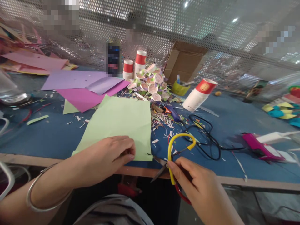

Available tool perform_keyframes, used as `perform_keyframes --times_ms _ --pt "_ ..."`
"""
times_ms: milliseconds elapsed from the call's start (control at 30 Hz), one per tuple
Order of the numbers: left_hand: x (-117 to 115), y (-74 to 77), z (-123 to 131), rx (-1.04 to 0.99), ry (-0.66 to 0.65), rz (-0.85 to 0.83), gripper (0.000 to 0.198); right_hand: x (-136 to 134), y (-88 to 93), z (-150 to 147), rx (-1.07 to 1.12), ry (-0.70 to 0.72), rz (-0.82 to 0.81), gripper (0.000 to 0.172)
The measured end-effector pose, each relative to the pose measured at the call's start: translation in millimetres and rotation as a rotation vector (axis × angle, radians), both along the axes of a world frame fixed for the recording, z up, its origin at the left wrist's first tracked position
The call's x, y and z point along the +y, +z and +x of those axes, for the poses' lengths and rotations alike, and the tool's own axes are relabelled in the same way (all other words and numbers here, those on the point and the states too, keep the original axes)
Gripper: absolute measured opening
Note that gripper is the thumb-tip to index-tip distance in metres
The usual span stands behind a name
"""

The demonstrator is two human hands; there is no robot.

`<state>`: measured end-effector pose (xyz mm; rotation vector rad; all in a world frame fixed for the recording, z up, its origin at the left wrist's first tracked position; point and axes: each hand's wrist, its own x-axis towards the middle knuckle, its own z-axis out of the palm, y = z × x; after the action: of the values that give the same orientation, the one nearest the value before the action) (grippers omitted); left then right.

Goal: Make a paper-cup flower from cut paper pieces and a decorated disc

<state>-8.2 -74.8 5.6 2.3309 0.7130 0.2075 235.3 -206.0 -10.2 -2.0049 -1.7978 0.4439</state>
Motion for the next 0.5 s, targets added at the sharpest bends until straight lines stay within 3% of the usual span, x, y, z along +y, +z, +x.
perform_keyframes --times_ms 233,367,500 --pt "-11 6.5 5 0.097 -0.066 -0.012 0.013 -11 -2.2 5 0.014 0.068 -0.094 0.043" --pt "-12 -4.3 4 0.044 -0.08 0.19 0.032 -15 -4.0 7 -0.015 0.089 -0.119 0.041" --pt "-7 -21.0 -1 -0.034 -0.21 0.332 0.042 -13 -4.4 4 -0.04 0.113 -0.109 0.042"
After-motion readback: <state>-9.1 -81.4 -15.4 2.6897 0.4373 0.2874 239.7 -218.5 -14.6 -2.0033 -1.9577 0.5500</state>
